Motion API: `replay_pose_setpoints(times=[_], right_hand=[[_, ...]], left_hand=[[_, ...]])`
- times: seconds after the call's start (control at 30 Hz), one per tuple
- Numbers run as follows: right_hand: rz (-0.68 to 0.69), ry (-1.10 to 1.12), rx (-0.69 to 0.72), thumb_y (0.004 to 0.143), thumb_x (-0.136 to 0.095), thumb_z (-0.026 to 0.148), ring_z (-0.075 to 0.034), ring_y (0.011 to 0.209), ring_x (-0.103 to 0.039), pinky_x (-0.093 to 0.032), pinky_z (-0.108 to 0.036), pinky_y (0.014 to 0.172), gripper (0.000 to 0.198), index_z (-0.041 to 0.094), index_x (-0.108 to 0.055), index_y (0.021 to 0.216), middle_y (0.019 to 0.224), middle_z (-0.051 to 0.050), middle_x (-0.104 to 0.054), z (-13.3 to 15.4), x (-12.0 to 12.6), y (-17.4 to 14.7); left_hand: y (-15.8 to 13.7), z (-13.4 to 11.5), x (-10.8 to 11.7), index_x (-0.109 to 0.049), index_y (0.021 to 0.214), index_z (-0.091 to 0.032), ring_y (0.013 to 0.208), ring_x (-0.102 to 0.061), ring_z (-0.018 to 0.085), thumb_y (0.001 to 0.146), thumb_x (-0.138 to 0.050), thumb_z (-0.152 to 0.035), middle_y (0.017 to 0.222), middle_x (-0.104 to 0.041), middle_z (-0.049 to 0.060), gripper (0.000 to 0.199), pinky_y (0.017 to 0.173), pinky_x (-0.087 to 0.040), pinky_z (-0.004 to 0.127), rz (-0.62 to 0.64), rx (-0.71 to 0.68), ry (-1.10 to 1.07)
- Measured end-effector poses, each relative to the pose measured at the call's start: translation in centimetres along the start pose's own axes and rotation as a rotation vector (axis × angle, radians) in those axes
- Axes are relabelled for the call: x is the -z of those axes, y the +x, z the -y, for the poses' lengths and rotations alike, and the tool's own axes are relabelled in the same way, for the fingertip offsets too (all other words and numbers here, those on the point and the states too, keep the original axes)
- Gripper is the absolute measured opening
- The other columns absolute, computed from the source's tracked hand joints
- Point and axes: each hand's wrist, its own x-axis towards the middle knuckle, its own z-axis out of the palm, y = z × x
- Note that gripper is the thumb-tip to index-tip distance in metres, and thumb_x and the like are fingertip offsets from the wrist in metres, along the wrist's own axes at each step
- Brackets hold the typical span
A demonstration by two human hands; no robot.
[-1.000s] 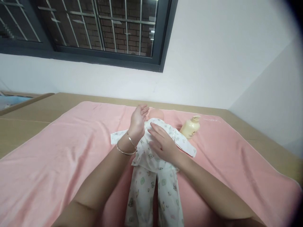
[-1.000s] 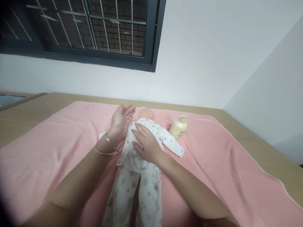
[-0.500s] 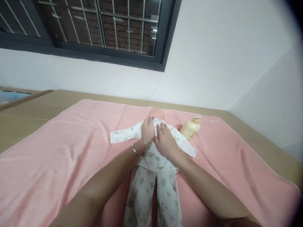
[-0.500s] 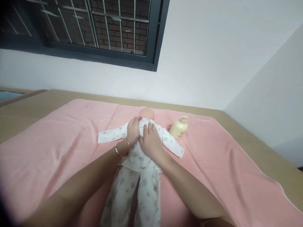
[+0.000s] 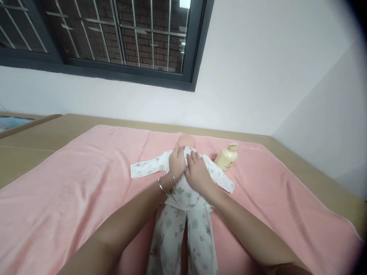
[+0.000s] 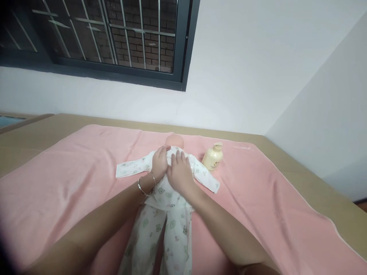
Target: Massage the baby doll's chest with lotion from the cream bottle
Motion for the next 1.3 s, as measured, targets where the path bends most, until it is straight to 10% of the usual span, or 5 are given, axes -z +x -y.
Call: replay_pose_setpoints(times=[0.17, 0.4, 0.83, 1.17, 1.3], right_hand=[[0.022, 0.092, 0.326, 0.091, -0.041, 0.018, -0.026, 0.148, -0.018, -0.010, -0.055, 0.119, 0.054, 0.021, -0.043, 0.145, 0.156, -0.007, -0.035, 0.3, 0.6, 0.1], [-0.075, 0.238, 0.425, 0.098, -0.038, 0.030, -0.021, 0.143, -0.032, -0.021, -0.052, 0.118, 0.045, 0.026, -0.046, 0.143, 0.149, -0.006, -0.045, -4.3, 0.0, 2.2], [-0.067, -0.102, -0.058, 0.100, -0.027, 0.043, -0.034, 0.140, -0.037, -0.024, -0.057, 0.115, 0.061, 0.000, -0.047, 0.138, 0.143, -0.027, -0.047, -3.2, -0.2, -0.2], [-0.129, 0.151, 0.357, 0.091, -0.038, 0.017, -0.024, 0.137, -0.043, -0.032, -0.047, 0.117, 0.048, 0.013, -0.054, 0.136, 0.143, -0.013, -0.052, -1.1, 0.6, -0.8], [-0.118, 0.226, 0.244, 0.098, -0.034, 0.028, -0.021, 0.136, -0.044, -0.028, -0.046, 0.117, 0.044, 0.018, -0.057, 0.133, 0.143, -0.009, -0.053, -3.1, 0.2, 1.4]], left_hand=[[-0.1, 0.3, 0.2, -0.065, 0.096, -0.019, 0.102, -0.065, 0.021, 0.095, -0.035, -0.034, 0.105, -0.071, 0.009, 0.033, 0.096, -0.047, 0.037, 0.050, -0.073, 0.079], [-0.3, 0.7, 0.5, -0.064, 0.098, -0.020, 0.101, -0.064, 0.020, 0.098, -0.033, -0.034, 0.105, -0.070, 0.008, 0.034, 0.095, -0.048, 0.037, 0.142, -0.258, 0.134], [-0.9, 2.3, 1.9, -0.058, 0.123, -0.017, 0.135, -0.045, 0.022, 0.088, -0.036, -0.012, 0.141, -0.053, 0.012, 0.042, 0.116, -0.035, 0.047, 0.214, -0.416, 0.381], [-2.3, 0.6, 2.7, -0.058, 0.119, -0.015, 0.109, -0.059, 0.024, 0.087, -0.036, -0.011, 0.114, -0.064, 0.013, 0.039, 0.103, -0.046, 0.045, 0.307, -0.540, 0.515], [0.3, 1.6, 3.3, -0.058, 0.119, -0.014, 0.112, -0.055, 0.026, 0.087, -0.043, -0.018, 0.116, -0.063, 0.013, 0.035, 0.103, -0.044, 0.045, 0.286, -0.463, 0.563]])
